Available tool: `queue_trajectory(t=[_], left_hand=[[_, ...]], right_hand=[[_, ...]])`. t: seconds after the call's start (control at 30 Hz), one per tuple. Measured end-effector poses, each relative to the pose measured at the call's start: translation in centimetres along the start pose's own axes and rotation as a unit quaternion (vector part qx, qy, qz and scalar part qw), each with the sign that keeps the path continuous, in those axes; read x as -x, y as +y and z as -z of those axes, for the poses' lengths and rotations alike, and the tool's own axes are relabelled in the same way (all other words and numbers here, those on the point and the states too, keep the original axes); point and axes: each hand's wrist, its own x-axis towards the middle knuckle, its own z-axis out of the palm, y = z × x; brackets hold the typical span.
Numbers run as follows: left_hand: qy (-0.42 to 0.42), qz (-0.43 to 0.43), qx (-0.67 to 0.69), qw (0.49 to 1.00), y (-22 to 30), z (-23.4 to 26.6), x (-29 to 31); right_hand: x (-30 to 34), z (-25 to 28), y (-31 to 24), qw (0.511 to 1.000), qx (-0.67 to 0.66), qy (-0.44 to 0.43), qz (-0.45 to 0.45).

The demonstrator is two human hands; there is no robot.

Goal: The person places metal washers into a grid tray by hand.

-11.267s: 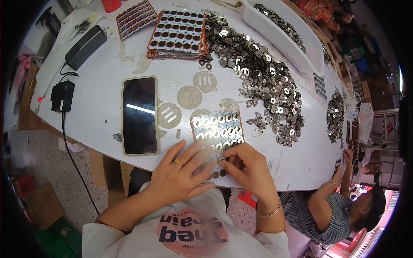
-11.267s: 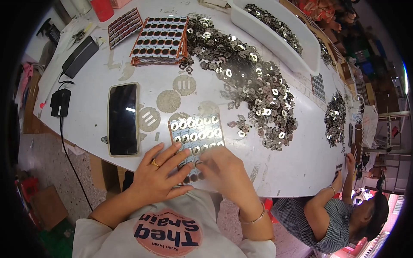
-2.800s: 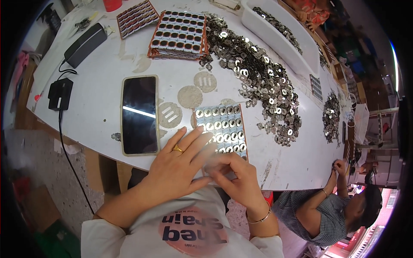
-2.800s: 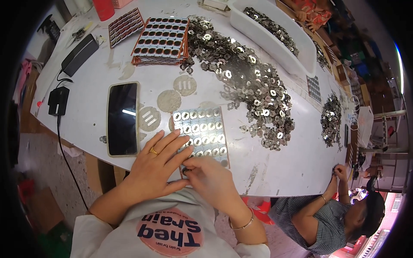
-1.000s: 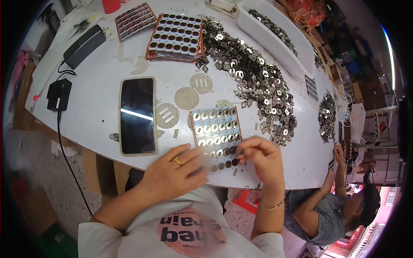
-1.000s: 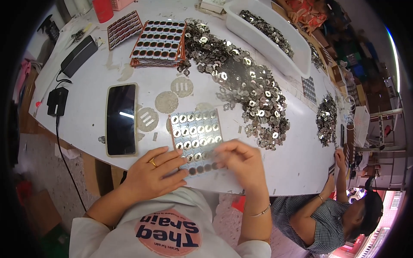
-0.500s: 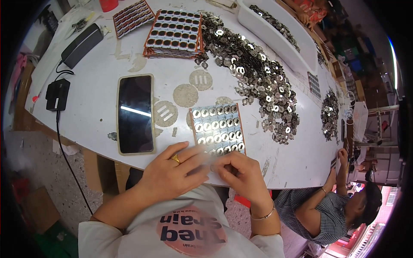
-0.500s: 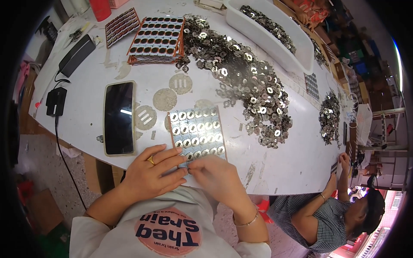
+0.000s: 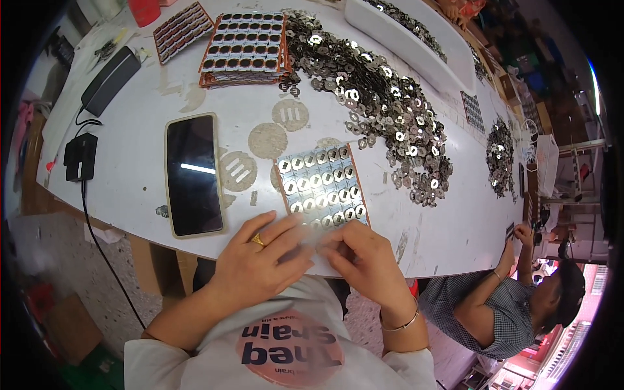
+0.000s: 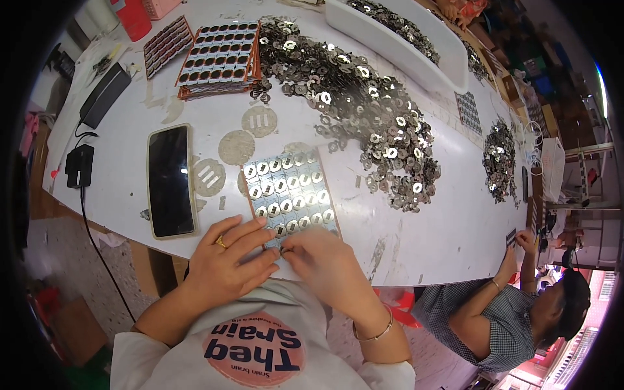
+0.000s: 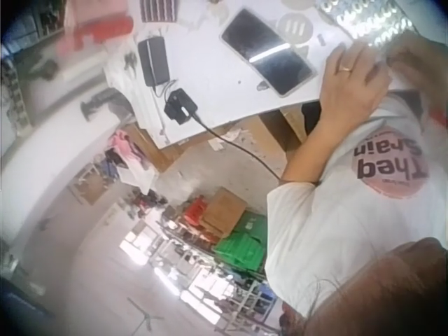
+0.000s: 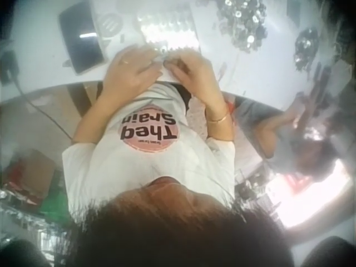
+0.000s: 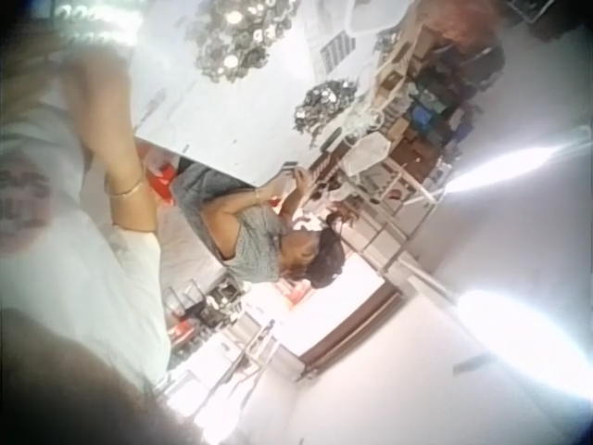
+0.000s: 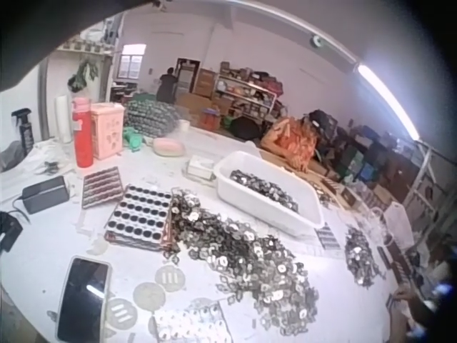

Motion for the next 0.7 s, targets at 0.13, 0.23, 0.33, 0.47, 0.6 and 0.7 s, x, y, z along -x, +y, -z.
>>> queue_trajectory(t=[0.13,0.23,0.33,0.47,0.6,0.7], left_hand=[[0.006,0.008,0.0,1.0,0.1,-0.1,0.0],[0.006,0.008,-0.001,1.0,0.1,-0.2,0.0],[-0.009,0.006,0.0,1.0,0.1,-0.1,0.0],[-0.02,0.019,-0.012,1.0,0.4,0.2,-0.5],[-0.046,0.019,-0.035,0.998,0.5,0.1,-0.6],[-0.033,0.018,-0.018,0.999,0.5,0.2,-0.6]], right_hand=[[0.0,0.1,0.2,1.0,0.007,-0.001,0.007],[0.1,0.2,0.4,1.0,0.004,-0.016,0.008],[0.1,0.3,0.6,0.997,0.051,-0.033,0.05],[-0.8,2.3,1.0,0.997,0.031,-0.054,0.037],[-2.5,5.3,4.1,0.931,0.298,0.202,0.06],[-2.9,5.6,5.3,0.899,0.378,0.205,0.082]])
